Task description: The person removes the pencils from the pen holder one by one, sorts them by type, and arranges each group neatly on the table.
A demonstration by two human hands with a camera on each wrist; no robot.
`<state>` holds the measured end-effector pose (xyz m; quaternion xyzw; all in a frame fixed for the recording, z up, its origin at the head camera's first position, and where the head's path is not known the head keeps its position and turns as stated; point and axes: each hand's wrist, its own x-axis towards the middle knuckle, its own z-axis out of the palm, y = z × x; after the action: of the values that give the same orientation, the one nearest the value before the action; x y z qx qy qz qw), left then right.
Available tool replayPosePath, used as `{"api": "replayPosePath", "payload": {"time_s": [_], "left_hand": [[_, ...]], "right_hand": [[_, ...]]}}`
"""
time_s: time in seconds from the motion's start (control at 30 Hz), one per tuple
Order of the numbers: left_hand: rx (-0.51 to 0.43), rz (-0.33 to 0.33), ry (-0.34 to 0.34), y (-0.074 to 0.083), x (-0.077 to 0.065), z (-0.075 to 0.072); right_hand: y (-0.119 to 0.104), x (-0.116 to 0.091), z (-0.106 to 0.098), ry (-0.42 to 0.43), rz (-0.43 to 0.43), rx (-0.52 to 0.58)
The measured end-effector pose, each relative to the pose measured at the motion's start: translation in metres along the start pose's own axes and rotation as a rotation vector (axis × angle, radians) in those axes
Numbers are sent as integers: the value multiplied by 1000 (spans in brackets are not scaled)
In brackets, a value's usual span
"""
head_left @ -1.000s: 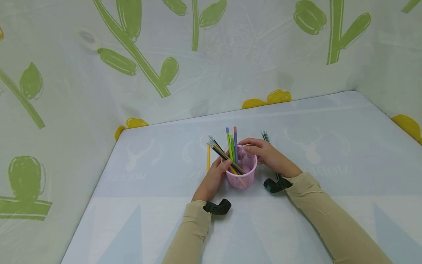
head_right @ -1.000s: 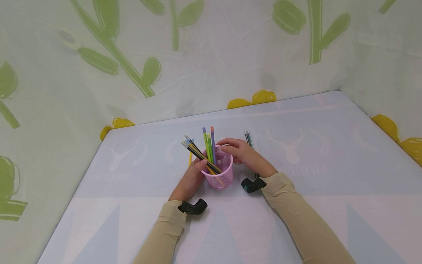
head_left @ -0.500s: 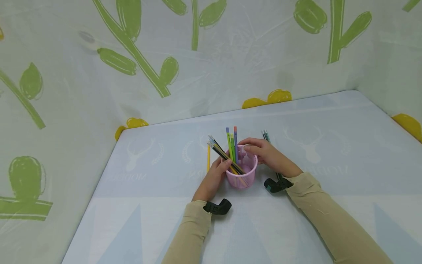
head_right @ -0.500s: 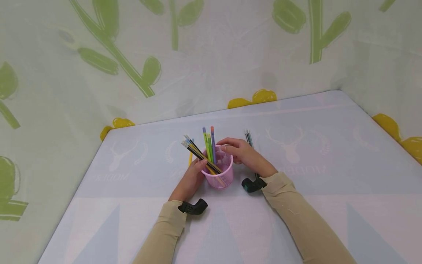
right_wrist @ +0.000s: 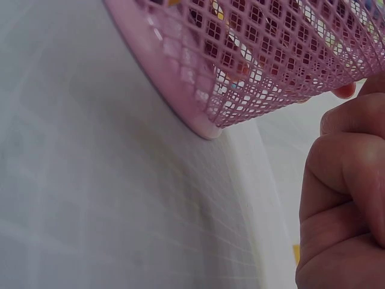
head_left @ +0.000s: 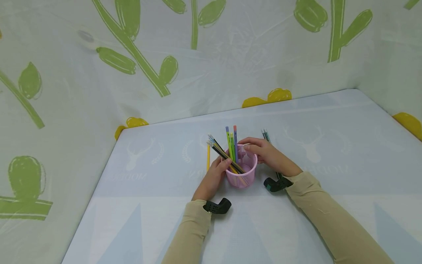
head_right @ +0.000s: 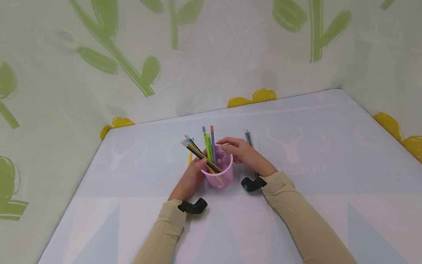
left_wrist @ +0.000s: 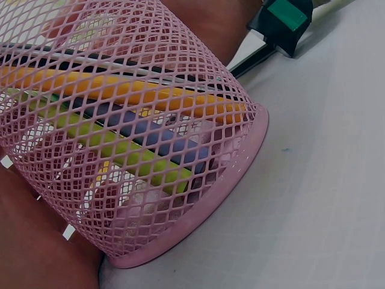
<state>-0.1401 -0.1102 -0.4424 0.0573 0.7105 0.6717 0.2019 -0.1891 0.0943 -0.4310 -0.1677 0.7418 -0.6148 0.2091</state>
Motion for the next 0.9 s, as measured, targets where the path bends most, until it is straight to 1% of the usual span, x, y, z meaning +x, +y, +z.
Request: {"api": "replayPosePath", "payload": {"time_s": [0.13, 0.27, 0.37, 0.5, 0.63, 0.77, 0.9], "left_hand": [[4, 4, 1, -1, 1, 0], [21, 0, 2, 8, -5, 2], [26, -4, -3, 12, -7, 3], [15, -6, -4, 3, -1, 0], [7, 4, -2, -2, 1, -1], [7, 17, -4, -3, 1, -1], [13, 1, -5, 1, 0, 0]], "right_hand": [[1, 0, 0, -3, -2, -1], [1, 0, 0, 1, -1, -3], [1, 0, 0, 4, 0, 0], [1, 0, 1, 3, -6, 8], [2, 0, 1, 4, -10, 9], [2, 0, 1, 5, -12, 13], [2, 0, 0, 0, -21, 22]]}}
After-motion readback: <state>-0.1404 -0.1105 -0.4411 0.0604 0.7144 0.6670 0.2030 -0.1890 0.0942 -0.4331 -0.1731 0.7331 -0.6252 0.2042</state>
